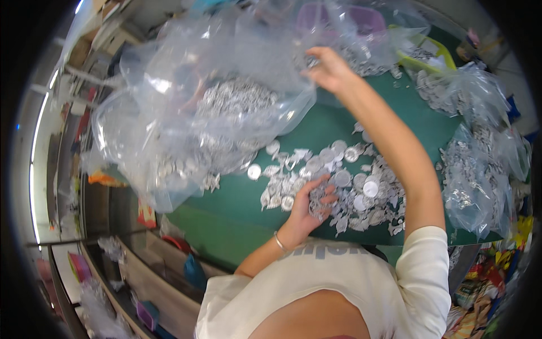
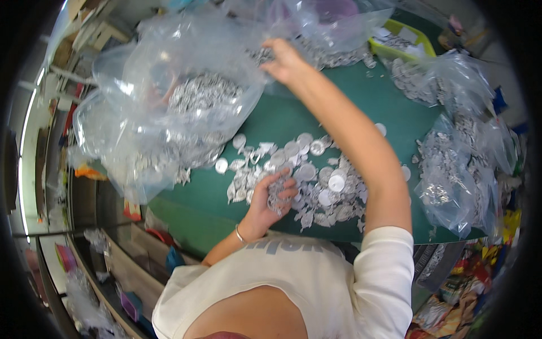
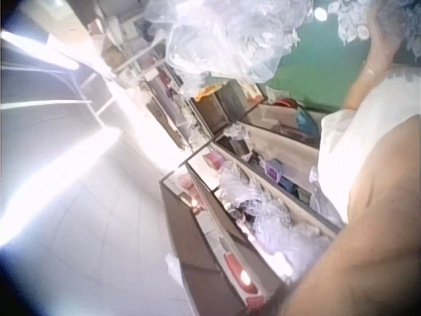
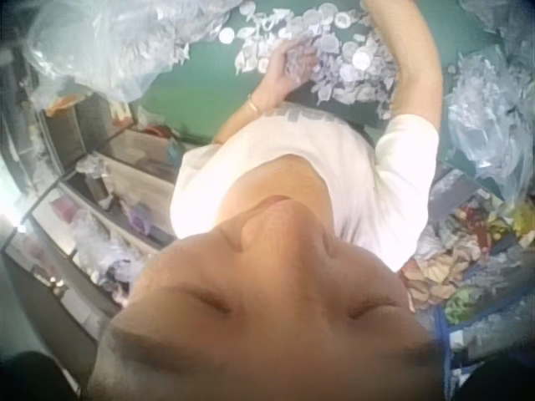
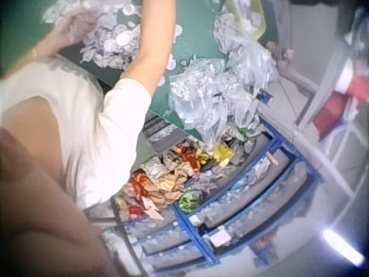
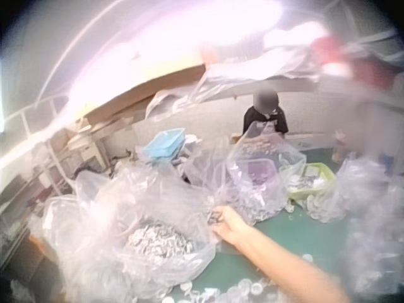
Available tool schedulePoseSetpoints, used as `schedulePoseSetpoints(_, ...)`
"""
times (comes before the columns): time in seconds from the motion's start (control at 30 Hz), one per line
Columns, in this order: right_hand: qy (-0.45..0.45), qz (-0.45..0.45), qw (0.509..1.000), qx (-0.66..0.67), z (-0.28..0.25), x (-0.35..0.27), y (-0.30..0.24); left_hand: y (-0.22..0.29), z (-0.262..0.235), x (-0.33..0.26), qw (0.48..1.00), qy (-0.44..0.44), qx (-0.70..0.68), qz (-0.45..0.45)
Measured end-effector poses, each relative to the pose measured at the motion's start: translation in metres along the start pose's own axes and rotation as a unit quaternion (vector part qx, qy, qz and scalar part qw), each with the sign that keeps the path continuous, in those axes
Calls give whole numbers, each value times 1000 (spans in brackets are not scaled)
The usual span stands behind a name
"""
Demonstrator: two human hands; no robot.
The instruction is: The person sorts small metal charms by hand on a green table, picking them up from a pile and gathering them into their hand.
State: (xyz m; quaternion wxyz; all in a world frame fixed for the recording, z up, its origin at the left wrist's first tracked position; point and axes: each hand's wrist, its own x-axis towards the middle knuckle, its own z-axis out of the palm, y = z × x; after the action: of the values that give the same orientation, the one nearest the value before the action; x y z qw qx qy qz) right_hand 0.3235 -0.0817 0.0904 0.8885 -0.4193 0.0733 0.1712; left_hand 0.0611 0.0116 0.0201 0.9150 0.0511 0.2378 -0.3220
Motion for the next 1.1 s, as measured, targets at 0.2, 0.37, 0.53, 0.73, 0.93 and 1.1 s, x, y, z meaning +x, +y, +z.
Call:
schedulePoseSetpoints(0.2,-102,-227,918,-309,-29,-153,1,5,2,-6,995,-52,-78,26)
schedulePoseSetpoints(0.37,-75,-164,903,-391,-61,-237,67,-4,5,-2,991,-63,-101,67)
schedulePoseSetpoints(0.53,-98,-265,801,-528,-53,-277,71,15,60,-37,995,4,66,71)
schedulePoseSetpoints(0.73,41,-214,841,-495,-105,-301,58,128,183,-61,458,9,703,544)
schedulePoseSetpoints(0.93,55,-199,756,-621,-141,-320,60,240,165,-42,-20,195,901,388)
schedulePoseSetpoints(1.1,109,-188,752,-623,-143,-315,54,141,160,-54,47,94,814,571)
